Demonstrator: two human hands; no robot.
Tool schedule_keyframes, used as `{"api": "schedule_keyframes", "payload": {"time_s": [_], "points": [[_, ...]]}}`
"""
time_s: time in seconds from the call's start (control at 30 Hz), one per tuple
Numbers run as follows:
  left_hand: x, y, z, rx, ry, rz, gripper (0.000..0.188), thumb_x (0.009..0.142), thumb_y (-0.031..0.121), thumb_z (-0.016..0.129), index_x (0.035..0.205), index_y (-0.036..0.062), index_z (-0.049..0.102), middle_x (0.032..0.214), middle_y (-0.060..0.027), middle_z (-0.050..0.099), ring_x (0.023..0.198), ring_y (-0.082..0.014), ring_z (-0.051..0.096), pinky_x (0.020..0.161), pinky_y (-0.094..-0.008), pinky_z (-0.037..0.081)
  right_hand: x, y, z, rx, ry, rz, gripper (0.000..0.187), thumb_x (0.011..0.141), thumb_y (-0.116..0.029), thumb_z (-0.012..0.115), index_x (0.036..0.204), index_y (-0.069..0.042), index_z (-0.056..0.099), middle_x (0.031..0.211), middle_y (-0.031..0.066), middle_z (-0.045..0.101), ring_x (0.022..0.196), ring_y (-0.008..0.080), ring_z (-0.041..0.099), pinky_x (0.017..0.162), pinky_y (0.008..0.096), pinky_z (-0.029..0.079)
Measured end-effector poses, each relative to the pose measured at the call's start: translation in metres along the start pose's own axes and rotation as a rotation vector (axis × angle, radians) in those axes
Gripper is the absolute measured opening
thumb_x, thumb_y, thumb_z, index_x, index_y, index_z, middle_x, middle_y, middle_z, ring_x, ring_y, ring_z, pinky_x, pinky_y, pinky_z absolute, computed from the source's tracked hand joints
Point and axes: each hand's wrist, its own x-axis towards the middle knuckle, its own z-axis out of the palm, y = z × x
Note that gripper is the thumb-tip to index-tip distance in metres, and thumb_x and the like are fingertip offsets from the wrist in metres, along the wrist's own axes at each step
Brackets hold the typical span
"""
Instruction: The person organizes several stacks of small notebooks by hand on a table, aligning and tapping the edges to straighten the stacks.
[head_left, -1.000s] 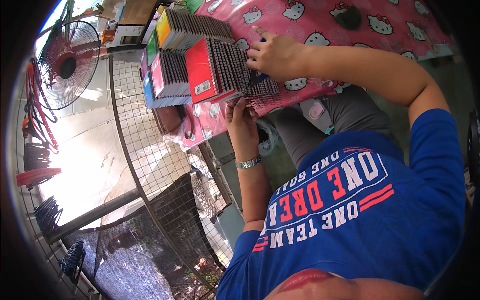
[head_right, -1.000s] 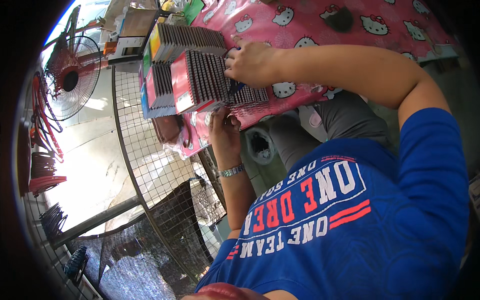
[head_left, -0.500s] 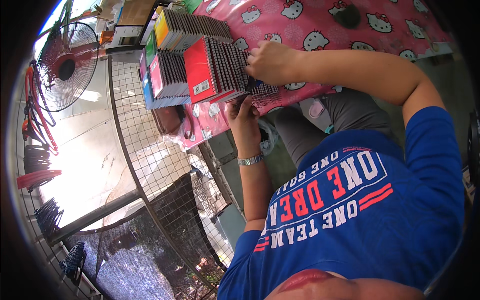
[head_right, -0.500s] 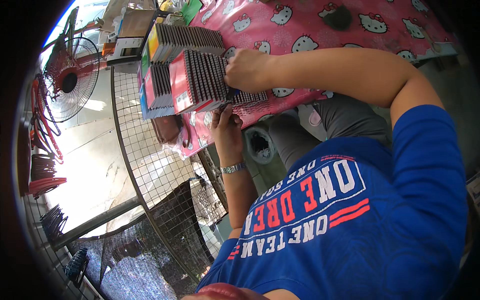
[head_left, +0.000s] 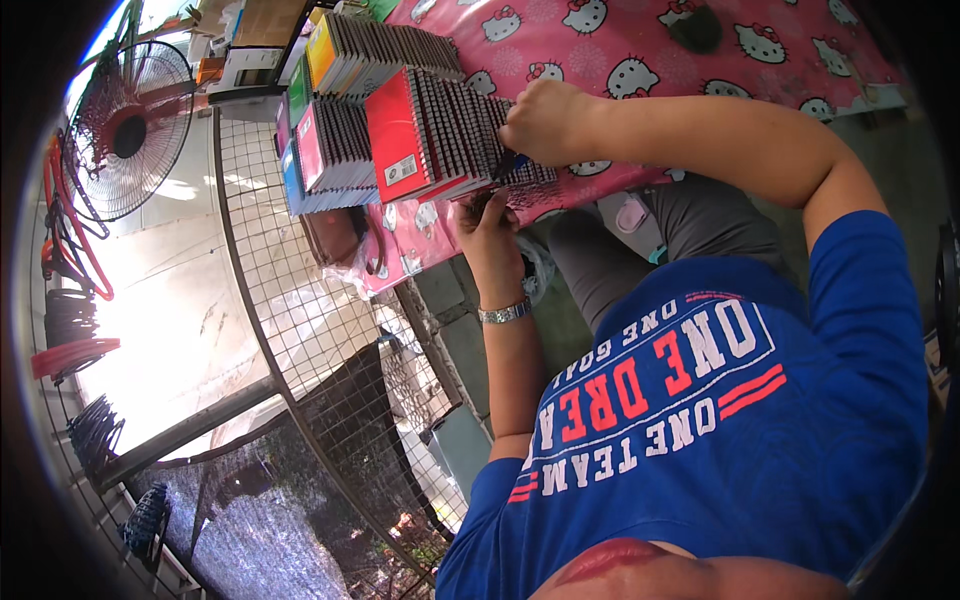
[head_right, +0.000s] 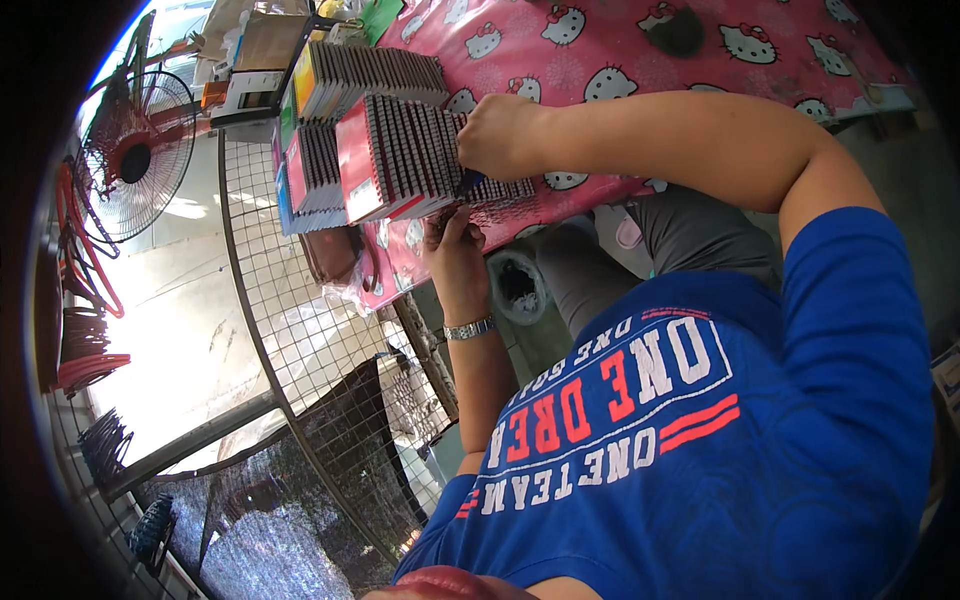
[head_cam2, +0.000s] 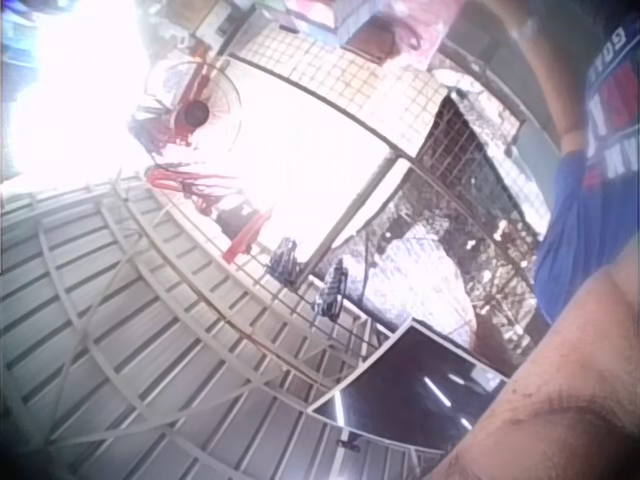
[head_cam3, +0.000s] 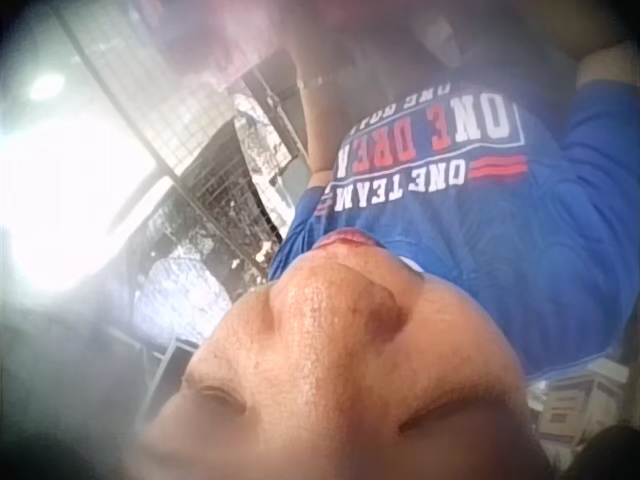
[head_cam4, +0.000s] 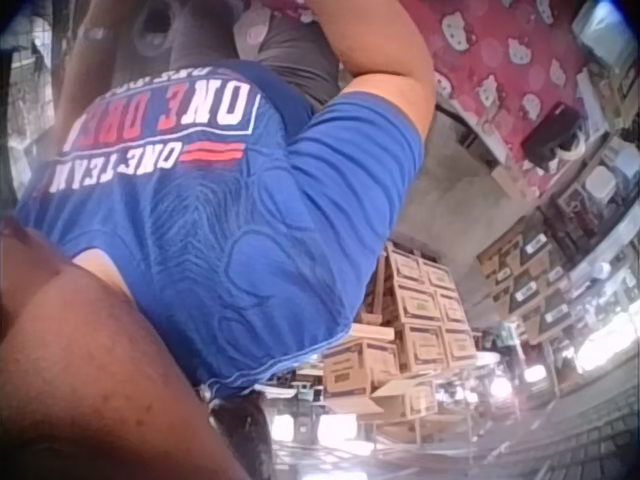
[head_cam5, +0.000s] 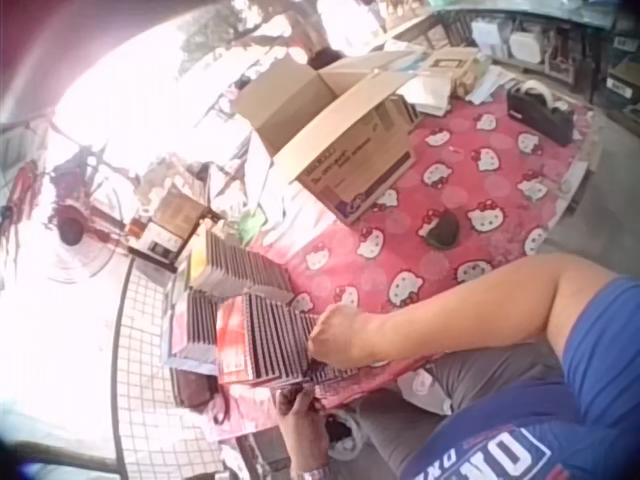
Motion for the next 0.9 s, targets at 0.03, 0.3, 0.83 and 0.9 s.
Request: {"api": "schedule_keyframes", "payload": {"time_s": [0.03, 0.3, 0.83, 0.9], "points": [[0.0, -0.001, 0.0, 0.004, 0.022, 0.029, 0.01, 0.086, 0.0, 0.063, 0.093, 0.0061, 0.059, 0.083, -0.0034, 0.062, 0.06, -0.0107, 0.052, 0.054, -0.0225, 0.04, -0.002, 0.002, 0.003, 0.032, 0.005, 0.019, 0.015, 0.077, -0.017, 0.059, 0.087, -0.008, 0.065, 0.087, 0.0087, 0.066, 0.088, 0.0233, 0.065, 0.085, 0.0405, 0.048], [-0.004, -0.006, 0.006, -0.186, 0.092, -0.008, 0.013, 0.086, -0.001, 0.061, 0.094, 0.0084, 0.056, 0.082, -0.003, 0.061, 0.061, -0.0104, 0.052, 0.054, -0.023, 0.04, -0.008, 0.007, 0.033, -0.128, 0.599, -0.117, 0.012, 0.077, -0.017, 0.059, 0.077, -0.008, 0.066, 0.078, 0.0097, 0.068, 0.079, 0.0234, 0.067, 0.086, 0.041, 0.049], [-0.003, -0.02, 0.005, -0.024, 0.098, -0.064, 0.034, 0.084, -0.001, 0.064, 0.109, 0.0064, 0.042, 0.086, -0.0066, 0.061, 0.061, -0.0144, 0.056, 0.054, -0.0263, 0.042, -0.008, 0.0, 0.02, -0.003, 0.109, -0.052, 0.014, 0.078, -0.015, 0.056, 0.083, -0.007, 0.066, 0.078, 0.0089, 0.066, 0.084, 0.0248, 0.066, 0.08, 0.0419, 0.051], [-0.002, -0.024, 0.0, -0.001, 0.095, -0.055, 0.035, 0.084, 0.0, 0.064, 0.11, 0.0066, 0.042, 0.086, -0.0063, 0.061, 0.062, -0.0144, 0.056, 0.054, -0.0263, 0.043, -0.008, 0.001, 0.021, 0.027, -0.024, -0.011, 0.013, 0.079, -0.015, 0.056, 0.083, -0.007, 0.066, 0.078, 0.0079, 0.066, 0.084, 0.024, 0.066, 0.083, 0.0427, 0.05]]}}
